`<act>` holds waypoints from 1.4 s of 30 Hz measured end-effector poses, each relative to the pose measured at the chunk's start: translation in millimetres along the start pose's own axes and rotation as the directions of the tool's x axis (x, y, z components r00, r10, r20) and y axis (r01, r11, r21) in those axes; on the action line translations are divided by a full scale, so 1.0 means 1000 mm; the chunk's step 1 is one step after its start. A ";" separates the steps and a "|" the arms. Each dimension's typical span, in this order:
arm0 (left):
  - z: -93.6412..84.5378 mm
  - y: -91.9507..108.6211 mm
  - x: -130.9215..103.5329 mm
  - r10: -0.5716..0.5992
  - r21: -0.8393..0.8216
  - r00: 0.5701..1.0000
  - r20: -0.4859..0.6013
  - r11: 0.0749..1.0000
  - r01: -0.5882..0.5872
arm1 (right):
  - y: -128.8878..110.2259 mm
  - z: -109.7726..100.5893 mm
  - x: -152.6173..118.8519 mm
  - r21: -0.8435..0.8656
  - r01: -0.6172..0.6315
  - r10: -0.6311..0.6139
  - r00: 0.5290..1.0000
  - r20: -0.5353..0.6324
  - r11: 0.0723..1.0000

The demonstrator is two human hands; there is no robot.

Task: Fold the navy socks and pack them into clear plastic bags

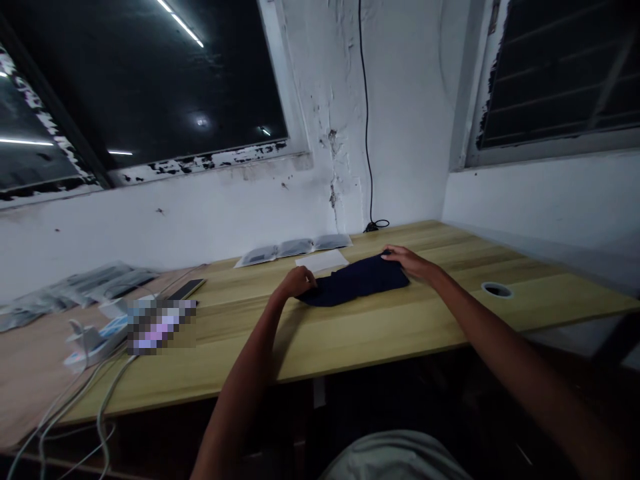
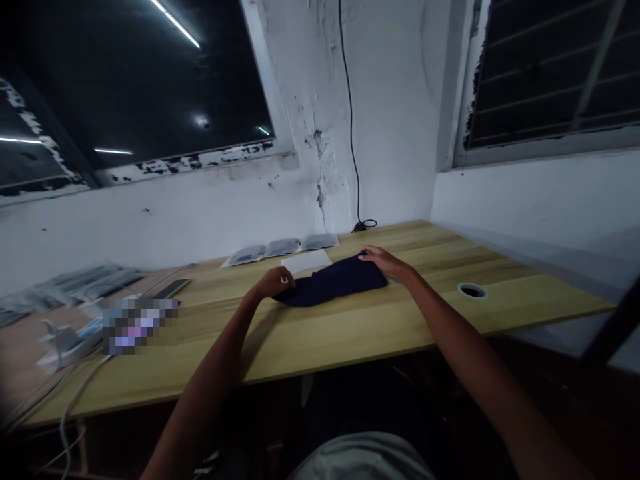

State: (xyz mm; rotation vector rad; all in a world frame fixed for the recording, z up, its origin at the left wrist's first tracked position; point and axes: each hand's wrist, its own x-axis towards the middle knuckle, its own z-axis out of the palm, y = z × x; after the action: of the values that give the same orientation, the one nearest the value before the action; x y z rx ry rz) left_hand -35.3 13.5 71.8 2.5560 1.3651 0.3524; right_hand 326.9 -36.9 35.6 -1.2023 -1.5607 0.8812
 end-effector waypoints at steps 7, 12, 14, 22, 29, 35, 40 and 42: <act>-0.029 0.001 -0.033 0.356 -0.762 0.901 0.249 0.646 -0.045 | -0.022 -0.009 -0.029 0.300 -0.257 -0.019 0.730 0.683 0.919; -0.021 0.002 -0.030 0.287 -0.766 0.892 0.349 0.636 0.095 | -0.013 0.002 -0.018 0.150 -0.256 0.091 0.733 0.674 0.955; -0.012 0.004 -0.023 0.242 -0.685 0.888 0.392 0.721 0.105 | -0.001 0.007 -0.009 0.024 -0.200 0.153 0.819 0.553 0.980; 0.025 0.001 0.002 0.030 -0.010 0.991 0.130 1.000 -0.029 | 0.024 0.013 0.006 -0.380 0.099 -0.019 0.978 0.209 0.920; 0.040 0.013 -0.001 -0.010 0.254 1.000 -0.006 0.967 0.011 | 0.021 0.023 0.000 -0.564 0.063 0.084 0.969 0.231 0.823; 0.038 0.023 -0.003 0.080 0.128 0.962 0.260 0.985 -0.116 | 0.027 0.018 0.001 -0.546 0.057 0.134 0.944 0.303 0.836; 0.026 0.017 -0.002 0.180 -0.034 0.902 0.393 0.983 -0.181 | 0.029 0.006 0.003 -0.448 0.054 0.114 0.933 0.340 0.893; 0.020 0.013 -0.003 0.223 -0.100 0.873 0.433 0.975 -0.199 | 0.031 0.000 0.006 -0.412 0.073 0.078 0.938 0.337 0.908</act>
State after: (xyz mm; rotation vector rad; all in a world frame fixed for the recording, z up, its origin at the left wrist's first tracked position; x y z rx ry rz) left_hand -20.6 2.1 56.8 2.5327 0.9013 -0.1570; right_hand 335.7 -23.5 8.5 -1.4002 -2.1173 0.8128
